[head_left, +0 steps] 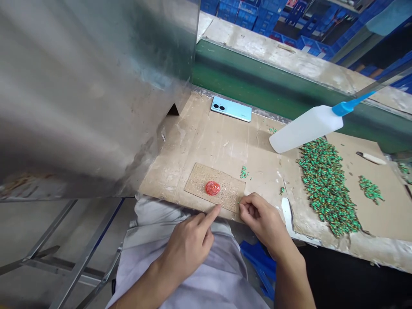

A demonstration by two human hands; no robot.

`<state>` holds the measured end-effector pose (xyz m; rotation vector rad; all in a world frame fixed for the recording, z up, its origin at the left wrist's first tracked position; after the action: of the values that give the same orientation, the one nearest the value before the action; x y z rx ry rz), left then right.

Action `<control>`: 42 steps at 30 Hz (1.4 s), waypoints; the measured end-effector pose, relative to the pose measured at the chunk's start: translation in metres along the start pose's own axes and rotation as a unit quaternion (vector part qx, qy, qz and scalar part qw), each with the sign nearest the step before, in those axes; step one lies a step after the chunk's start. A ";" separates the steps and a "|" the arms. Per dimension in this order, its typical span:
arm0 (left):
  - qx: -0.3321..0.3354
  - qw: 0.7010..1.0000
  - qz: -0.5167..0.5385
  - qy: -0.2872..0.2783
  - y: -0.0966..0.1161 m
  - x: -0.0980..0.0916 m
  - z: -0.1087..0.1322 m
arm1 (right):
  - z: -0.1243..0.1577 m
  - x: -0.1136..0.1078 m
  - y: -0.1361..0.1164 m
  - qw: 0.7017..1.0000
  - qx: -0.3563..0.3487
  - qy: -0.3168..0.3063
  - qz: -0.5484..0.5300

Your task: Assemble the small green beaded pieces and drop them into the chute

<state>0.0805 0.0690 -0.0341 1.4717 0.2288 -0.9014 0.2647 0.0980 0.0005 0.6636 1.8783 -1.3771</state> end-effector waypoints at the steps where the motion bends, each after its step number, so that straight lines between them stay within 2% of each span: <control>1: -0.008 0.999 0.039 0.000 -0.001 -0.001 0.001 | 0.001 -0.003 -0.001 1.000 -0.002 0.008 -0.006; 4: -0.066 0.977 0.203 -0.014 -0.009 -0.004 0.006 | 0.005 -0.014 -0.006 0.999 -0.007 0.046 -0.029; 7: -0.121 0.915 0.383 -0.035 -0.013 -0.005 0.009 | 0.012 -0.017 -0.022 0.995 -0.022 0.073 -0.071; 9: -0.108 0.882 0.458 -0.026 -0.009 -0.013 0.008 | 0.016 -0.011 -0.040 0.986 -0.045 0.078 -0.137; 12: -0.073 0.871 0.485 0.027 -0.007 -0.032 0.006 | 0.019 0.003 -0.069 0.964 -0.070 0.091 -0.242; 14: -0.091 0.861 0.497 0.052 -0.011 -0.038 0.007 | 0.018 0.012 -0.080 0.953 -0.056 0.112 -0.277; 17: -0.133 0.841 0.522 0.048 -0.017 -0.036 0.012 | 0.016 0.022 -0.084 0.946 -0.027 0.126 -0.299; 21: -0.115 0.849 0.511 0.064 -0.015 -0.042 0.018 | 0.012 0.027 -0.087 0.947 -0.031 0.111 -0.301; 26: -0.044 0.909 0.386 0.150 -0.009 -0.064 0.021 | 0.014 0.036 -0.088 0.926 -0.011 0.090 -0.368; 29: 0.012 0.922 0.335 0.193 -0.002 -0.077 0.023 | 0.013 0.037 -0.089 0.911 0.001 0.085 -0.404; 36: 0.038 0.917 0.362 0.162 0.002 -0.076 0.024 | 0.007 0.041 -0.089 0.910 0.036 -0.019 -0.412; 42: 0.014 0.913 0.380 0.147 -0.003 -0.072 0.022 | 0.005 0.039 -0.089 0.920 0.035 -0.038 -0.389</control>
<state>0.0219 0.0768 0.0130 1.5398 -0.1432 -0.0507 0.1748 0.0663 0.0214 -0.1565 2.1307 -1.9156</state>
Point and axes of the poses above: each hand's wrist, its own z-axis away from the middle knuckle, its own x-axis out of the palm, y = z × x, the point moved 9 cm from there along -z, towards the middle knuckle, and after that the axes turned 9 degrees about -x, right-handed, at the moved point
